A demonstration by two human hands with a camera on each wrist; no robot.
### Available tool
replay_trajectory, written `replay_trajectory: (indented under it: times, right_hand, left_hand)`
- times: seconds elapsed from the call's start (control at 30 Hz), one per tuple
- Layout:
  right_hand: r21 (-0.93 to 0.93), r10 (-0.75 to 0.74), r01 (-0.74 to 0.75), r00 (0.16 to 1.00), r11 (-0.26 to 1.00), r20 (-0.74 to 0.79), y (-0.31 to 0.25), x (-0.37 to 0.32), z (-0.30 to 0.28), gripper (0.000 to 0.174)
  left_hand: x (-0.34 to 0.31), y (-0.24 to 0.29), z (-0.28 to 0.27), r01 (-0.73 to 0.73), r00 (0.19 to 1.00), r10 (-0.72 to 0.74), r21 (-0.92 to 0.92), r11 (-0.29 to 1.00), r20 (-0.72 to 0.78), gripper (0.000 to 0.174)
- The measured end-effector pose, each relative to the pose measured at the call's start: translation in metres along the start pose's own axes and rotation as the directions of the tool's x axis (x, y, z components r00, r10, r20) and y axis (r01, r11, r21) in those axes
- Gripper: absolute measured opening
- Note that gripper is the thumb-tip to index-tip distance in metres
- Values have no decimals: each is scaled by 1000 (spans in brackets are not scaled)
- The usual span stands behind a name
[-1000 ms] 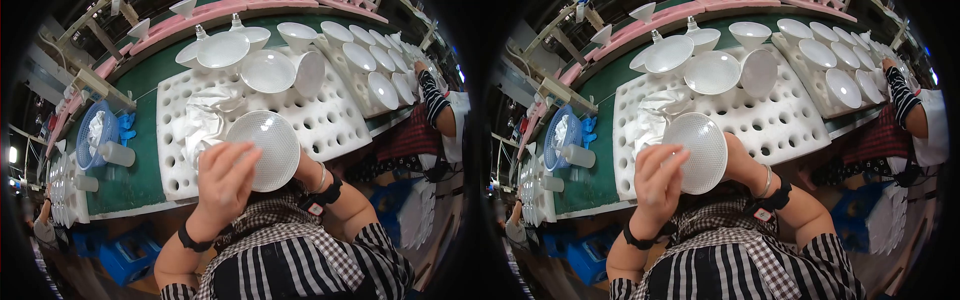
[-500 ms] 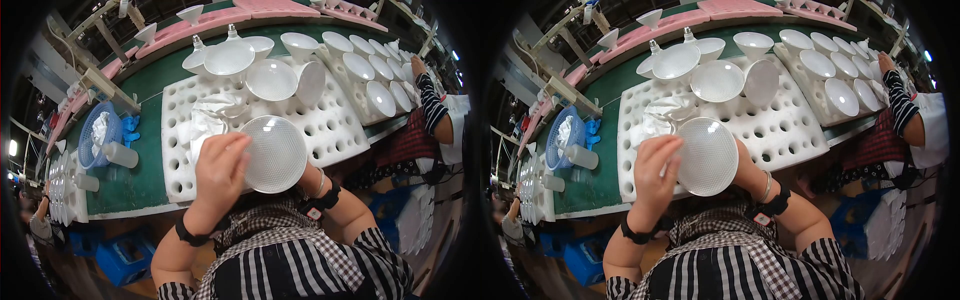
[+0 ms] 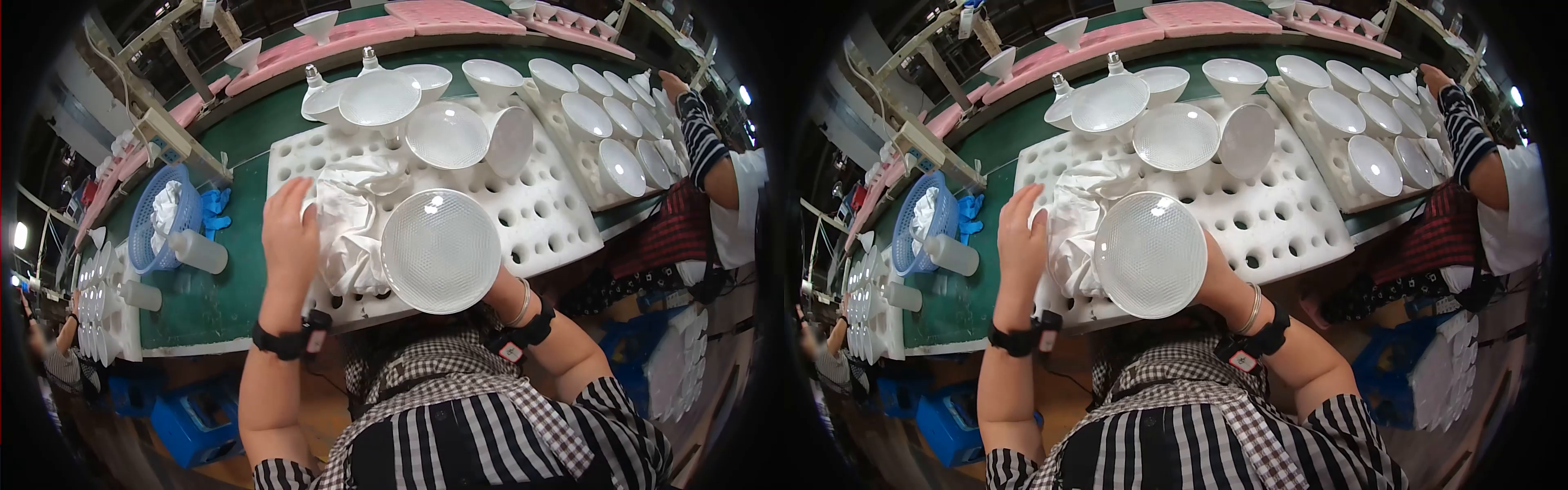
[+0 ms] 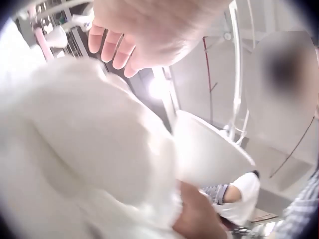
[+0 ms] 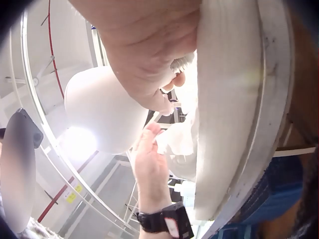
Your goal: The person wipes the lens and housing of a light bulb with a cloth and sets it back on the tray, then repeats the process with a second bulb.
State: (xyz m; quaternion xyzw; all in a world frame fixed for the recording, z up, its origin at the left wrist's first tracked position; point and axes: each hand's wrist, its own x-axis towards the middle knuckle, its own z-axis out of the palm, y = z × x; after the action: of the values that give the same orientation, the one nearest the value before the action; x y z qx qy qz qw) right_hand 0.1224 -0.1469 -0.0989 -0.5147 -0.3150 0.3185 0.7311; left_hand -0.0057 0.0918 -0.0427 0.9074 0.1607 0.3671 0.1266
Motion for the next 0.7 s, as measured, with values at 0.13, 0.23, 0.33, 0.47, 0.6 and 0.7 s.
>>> replay_trajectory:
  times: [0.13, 0.23, 0.33, 0.47, 0.6, 0.7]
  right_hand:
    - [-161, -141, 149, 988, 976, 60, -7, 0, 1, 64]
    - [-269, -198, 215, 976, 939, 89, -5, 1, -1, 64]
    - [-291, -210, 219, 976, 931, 62, -1, 0, -2, 60]
    - [-233, -174, 171, 985, 957, 6, 2, 0, -2, 49]
    - [-305, -165, 161, 986, 939, 12, -15, -2, 3, 35]
    - [-569, -237, 238, 968, 787, 77, -22, 1, 8, 33]
  left_hand:
    - [-3, -33, 1, -8, 938, 10, -7, 1000, 346, 46]
    - [3, -29, -13, -4, 899, 15, -26, 1000, 438, 52]
    - [14, -30, -31, 303, 834, -279, 27, 953, 476, 58]
    - [13, -54, -47, 560, 745, -503, -2, 828, 438, 53]
    - [-4, -26, -57, 242, 950, -267, -161, 957, -161, 35]
    - [-17, 69, -60, -231, 971, 218, -168, 958, -95, 44]
